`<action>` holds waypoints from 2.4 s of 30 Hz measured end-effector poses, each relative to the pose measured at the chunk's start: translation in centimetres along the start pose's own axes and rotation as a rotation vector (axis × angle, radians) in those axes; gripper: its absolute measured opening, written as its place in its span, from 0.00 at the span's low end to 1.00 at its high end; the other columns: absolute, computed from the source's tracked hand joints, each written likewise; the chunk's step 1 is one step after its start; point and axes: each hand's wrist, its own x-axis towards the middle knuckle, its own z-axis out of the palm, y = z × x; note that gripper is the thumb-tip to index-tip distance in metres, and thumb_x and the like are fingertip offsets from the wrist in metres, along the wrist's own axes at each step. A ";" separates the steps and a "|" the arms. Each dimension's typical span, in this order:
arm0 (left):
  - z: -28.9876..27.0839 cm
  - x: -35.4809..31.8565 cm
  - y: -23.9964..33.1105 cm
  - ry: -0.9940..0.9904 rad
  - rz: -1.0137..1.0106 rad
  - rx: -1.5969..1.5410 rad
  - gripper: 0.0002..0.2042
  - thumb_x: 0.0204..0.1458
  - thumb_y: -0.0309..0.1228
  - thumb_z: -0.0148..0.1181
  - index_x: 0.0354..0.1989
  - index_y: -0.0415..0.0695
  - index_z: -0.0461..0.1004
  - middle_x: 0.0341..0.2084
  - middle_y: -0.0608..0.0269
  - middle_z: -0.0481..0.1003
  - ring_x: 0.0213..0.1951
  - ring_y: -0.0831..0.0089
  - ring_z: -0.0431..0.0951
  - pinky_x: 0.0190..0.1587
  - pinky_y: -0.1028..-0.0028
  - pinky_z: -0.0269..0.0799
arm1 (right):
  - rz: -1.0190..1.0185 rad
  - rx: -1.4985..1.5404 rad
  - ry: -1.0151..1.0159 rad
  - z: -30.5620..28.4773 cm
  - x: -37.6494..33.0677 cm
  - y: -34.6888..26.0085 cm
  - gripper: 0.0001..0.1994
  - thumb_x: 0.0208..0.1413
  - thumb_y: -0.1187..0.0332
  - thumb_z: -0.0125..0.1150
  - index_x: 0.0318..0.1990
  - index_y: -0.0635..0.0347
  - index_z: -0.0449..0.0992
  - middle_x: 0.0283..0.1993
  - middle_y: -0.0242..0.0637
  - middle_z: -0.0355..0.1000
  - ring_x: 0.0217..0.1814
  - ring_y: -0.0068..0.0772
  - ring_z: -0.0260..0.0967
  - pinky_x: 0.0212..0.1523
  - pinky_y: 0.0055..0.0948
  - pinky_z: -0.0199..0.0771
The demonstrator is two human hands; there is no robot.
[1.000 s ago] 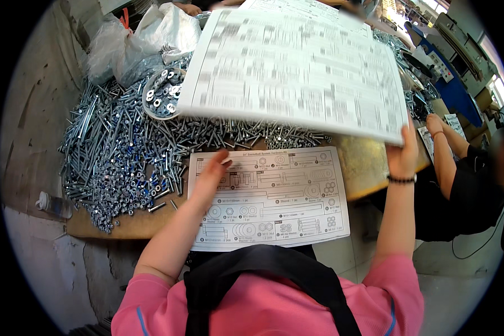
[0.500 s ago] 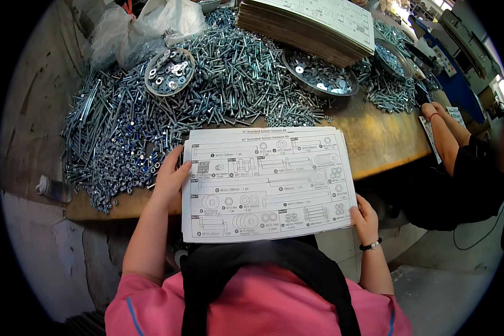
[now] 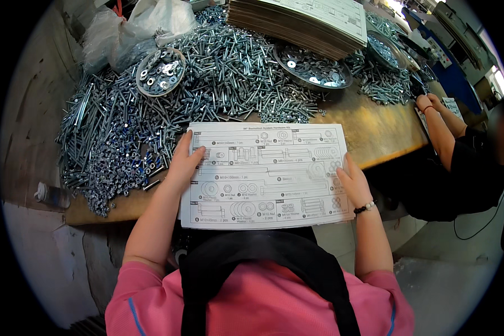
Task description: The person sorts metal fasteners from a large pile on a table and places them into designated slots on a printed template. They repeatedly pick up bolts, nuts, and washers, align them with the template, and occasionally adjust the template or move the pile to access more items.
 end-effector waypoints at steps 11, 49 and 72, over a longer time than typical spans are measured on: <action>4.1 -0.7 6.6 -0.132 0.575 0.916 0.28 0.45 0.40 0.58 0.56 0.45 0.61 0.60 0.51 0.55 0.61 0.54 0.53 0.61 0.59 0.47 | -0.380 -0.287 0.226 -1.2 3.8 -3.6 0.05 0.46 0.71 0.58 0.32 0.59 0.74 0.33 0.40 0.68 0.38 0.44 0.65 0.37 0.36 0.65; 8.1 -0.2 6.3 -0.351 0.572 1.001 0.28 0.43 0.42 0.59 0.55 0.50 0.64 0.59 0.58 0.58 0.62 0.59 0.53 0.62 0.55 0.43 | -0.769 -0.358 -0.167 5.5 18.9 -10.2 0.05 0.44 0.68 0.55 0.26 0.58 0.75 0.31 0.40 0.70 0.38 0.41 0.68 0.38 0.37 0.69; 14.6 5.0 11.2 -0.384 0.710 0.545 0.14 0.45 0.28 0.56 0.42 0.40 0.71 0.40 0.56 0.71 0.43 0.58 0.71 0.46 0.66 0.67 | -0.308 -0.332 -0.194 -0.8 19.9 2.1 0.11 0.46 0.68 0.60 0.39 0.52 0.75 0.37 0.39 0.67 0.42 0.40 0.67 0.43 0.33 0.68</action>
